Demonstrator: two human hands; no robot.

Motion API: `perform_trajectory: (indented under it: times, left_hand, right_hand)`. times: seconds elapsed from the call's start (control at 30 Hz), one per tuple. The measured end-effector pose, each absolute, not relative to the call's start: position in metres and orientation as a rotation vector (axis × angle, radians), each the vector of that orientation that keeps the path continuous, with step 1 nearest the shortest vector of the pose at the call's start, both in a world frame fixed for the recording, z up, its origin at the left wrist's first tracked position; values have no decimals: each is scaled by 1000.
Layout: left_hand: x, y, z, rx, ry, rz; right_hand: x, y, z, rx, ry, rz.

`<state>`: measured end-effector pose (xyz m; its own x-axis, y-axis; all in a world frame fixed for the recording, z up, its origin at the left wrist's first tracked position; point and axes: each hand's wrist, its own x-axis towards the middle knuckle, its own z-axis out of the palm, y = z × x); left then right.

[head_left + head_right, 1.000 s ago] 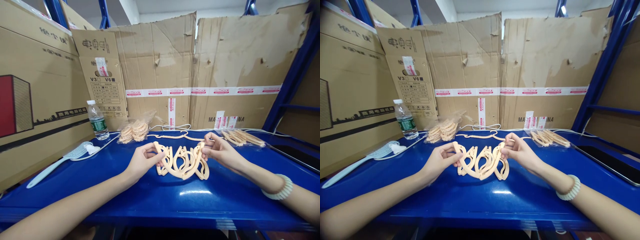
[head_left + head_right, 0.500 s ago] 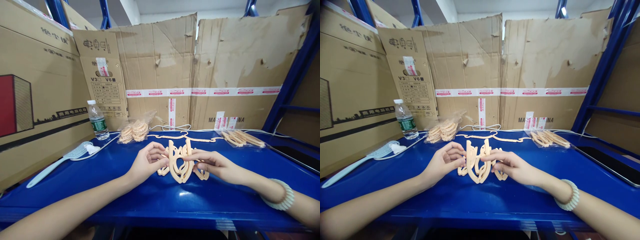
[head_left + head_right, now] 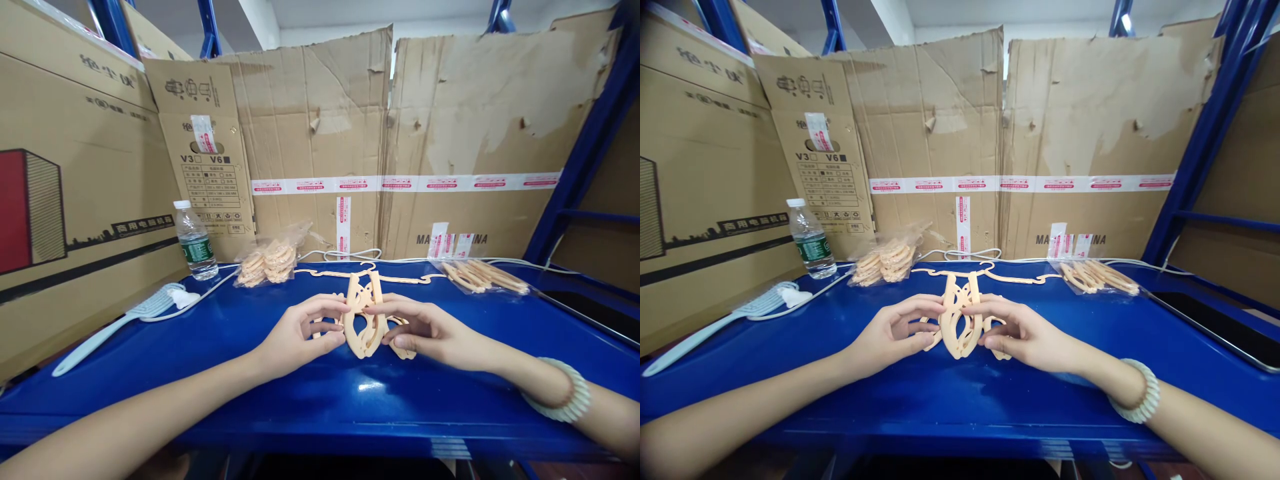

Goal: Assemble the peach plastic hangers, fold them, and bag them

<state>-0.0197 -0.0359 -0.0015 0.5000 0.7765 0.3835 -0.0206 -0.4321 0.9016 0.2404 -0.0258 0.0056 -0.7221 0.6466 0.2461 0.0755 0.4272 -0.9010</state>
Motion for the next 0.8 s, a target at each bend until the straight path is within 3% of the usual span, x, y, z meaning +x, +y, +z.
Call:
perform_trajectory:
  times: [0.8]
  left_hand:
    - [-22,-40,4,2080,722,976]
  right_hand:
    - [245,-28,9,-665,-2168,1370]
